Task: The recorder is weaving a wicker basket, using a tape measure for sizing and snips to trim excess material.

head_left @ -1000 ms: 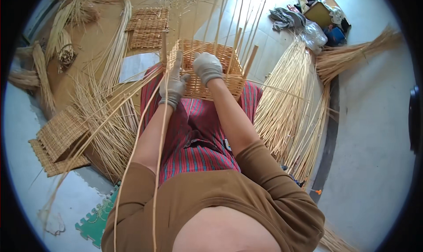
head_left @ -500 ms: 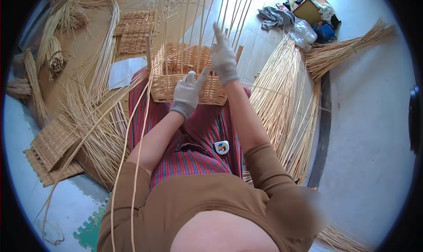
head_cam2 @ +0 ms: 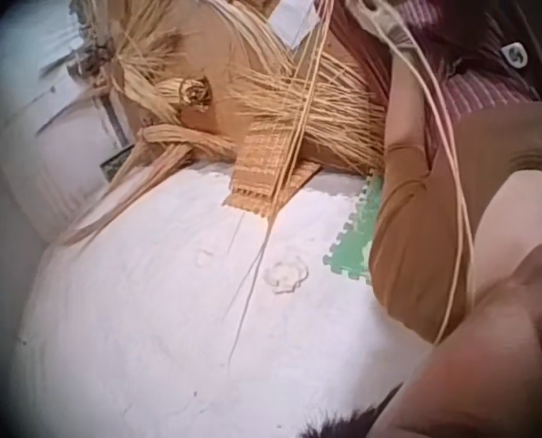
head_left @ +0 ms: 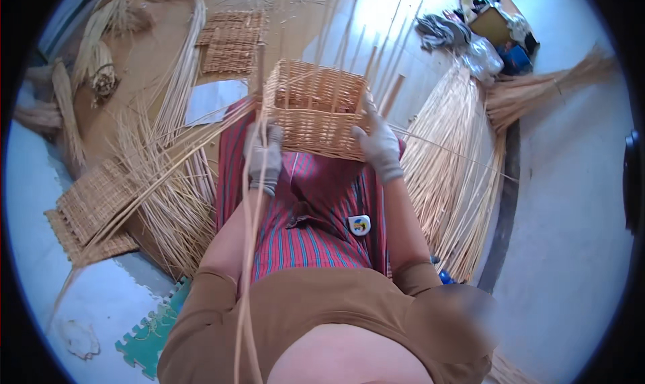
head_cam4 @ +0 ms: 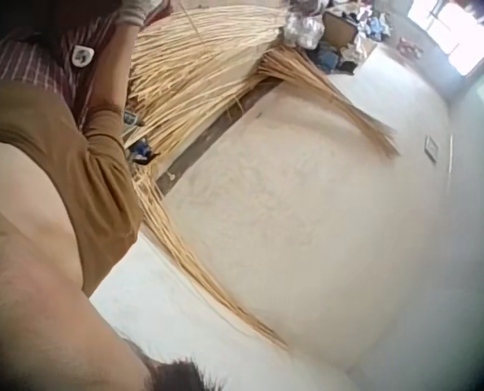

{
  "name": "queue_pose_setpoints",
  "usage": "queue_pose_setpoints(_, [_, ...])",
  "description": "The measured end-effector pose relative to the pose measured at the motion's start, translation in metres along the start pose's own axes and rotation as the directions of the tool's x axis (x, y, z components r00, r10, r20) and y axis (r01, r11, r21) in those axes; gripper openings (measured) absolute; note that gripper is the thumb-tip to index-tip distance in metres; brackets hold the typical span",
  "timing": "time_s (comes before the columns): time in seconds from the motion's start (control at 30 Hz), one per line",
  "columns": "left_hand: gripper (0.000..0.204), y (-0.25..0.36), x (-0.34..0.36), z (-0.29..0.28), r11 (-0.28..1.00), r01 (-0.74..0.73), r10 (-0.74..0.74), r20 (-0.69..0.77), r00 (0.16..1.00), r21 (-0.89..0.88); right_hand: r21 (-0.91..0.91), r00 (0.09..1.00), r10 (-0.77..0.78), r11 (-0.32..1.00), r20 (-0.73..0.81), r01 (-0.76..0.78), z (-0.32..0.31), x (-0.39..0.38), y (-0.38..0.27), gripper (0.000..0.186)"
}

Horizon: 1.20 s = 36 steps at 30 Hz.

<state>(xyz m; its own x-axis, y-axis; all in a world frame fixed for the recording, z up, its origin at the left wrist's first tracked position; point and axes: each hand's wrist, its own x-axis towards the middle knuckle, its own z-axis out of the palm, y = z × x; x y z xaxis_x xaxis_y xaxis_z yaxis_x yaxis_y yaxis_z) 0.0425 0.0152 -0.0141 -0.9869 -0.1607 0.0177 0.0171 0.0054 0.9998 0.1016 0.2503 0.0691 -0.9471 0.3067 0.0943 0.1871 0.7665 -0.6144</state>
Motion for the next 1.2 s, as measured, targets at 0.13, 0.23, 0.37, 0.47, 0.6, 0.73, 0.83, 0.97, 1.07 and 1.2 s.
queue_pose_setpoints(0.13, [0.028, -0.01, 0.034, -0.047, 0.948, -0.314, 0.318, -0.175, 0.932, 0.048, 0.445, 0.954, -0.073, 0.872, -0.292, 0.203, 0.044, -0.041, -0.037, 0.057])
queue_pose_setpoints(0.23, [0.028, -0.02, 0.028, -0.058, 0.843, -0.428, 0.497, -0.168, 0.851, 0.327, 0.377, 0.916, -0.4, 0.845, -0.027, 0.38, 0.085, -0.067, -0.081, 0.034])
queue_pose_setpoints(0.37, [0.023, -0.029, 0.023, -0.07, 0.933, -0.267, 0.347, 0.411, 0.843, -0.241, 0.161, 0.805, -0.593, 0.795, 0.006, 0.585, 0.104, -0.062, -0.145, 0.052])
queue_pose_setpoints(0.47, [0.028, -0.025, 0.032, -0.076, 0.921, 0.085, 0.18, 0.611, 0.771, -0.379, 0.069, 0.819, -0.57, 0.821, 0.07, 0.566, 0.095, -0.062, -0.167, 0.052])
queue_pose_setpoints(0.6, [0.03, -0.011, 0.064, -0.077, 0.862, -0.029, 0.185, 0.26, 0.948, -0.506, 0.294, 0.836, -0.548, 0.798, -0.006, 0.525, 0.094, -0.07, -0.166, 0.052])
queue_pose_setpoints(0.73, [0.02, -0.013, 0.043, -0.071, 0.917, -0.388, 0.379, 0.101, 0.92, 0.092, 0.266, 0.795, -0.589, 0.751, -0.144, 0.605, 0.109, -0.07, -0.169, 0.05])
queue_pose_setpoints(0.83, [0.035, -0.018, 0.019, -0.071, 0.963, -0.108, 0.156, 0.187, 0.97, -0.247, 0.299, 0.745, -0.636, 0.685, -0.199, 0.665, 0.11, -0.067, -0.174, 0.046])
queue_pose_setpoints(0.97, [0.046, 0.002, -0.01, -0.083, 0.756, -0.093, 0.344, 0.272, 0.899, -0.648, 0.382, 0.474, -0.879, 0.425, -0.04, 0.821, 0.099, -0.066, -0.171, 0.045])
queue_pose_setpoints(1.07, [0.041, 0.037, 0.021, -0.106, 0.923, -0.288, 0.116, 0.53, 0.84, 0.254, 0.446, 0.331, -0.903, 0.424, 0.272, 0.788, 0.093, -0.067, -0.165, 0.041])
queue_pose_setpoints(1.2, [0.075, 0.073, 0.024, -0.095, 0.845, -0.534, 0.41, 0.596, 0.69, 0.037, 0.431, 0.378, -0.904, 0.427, 0.198, 0.795, 0.085, -0.08, -0.163, 0.038])
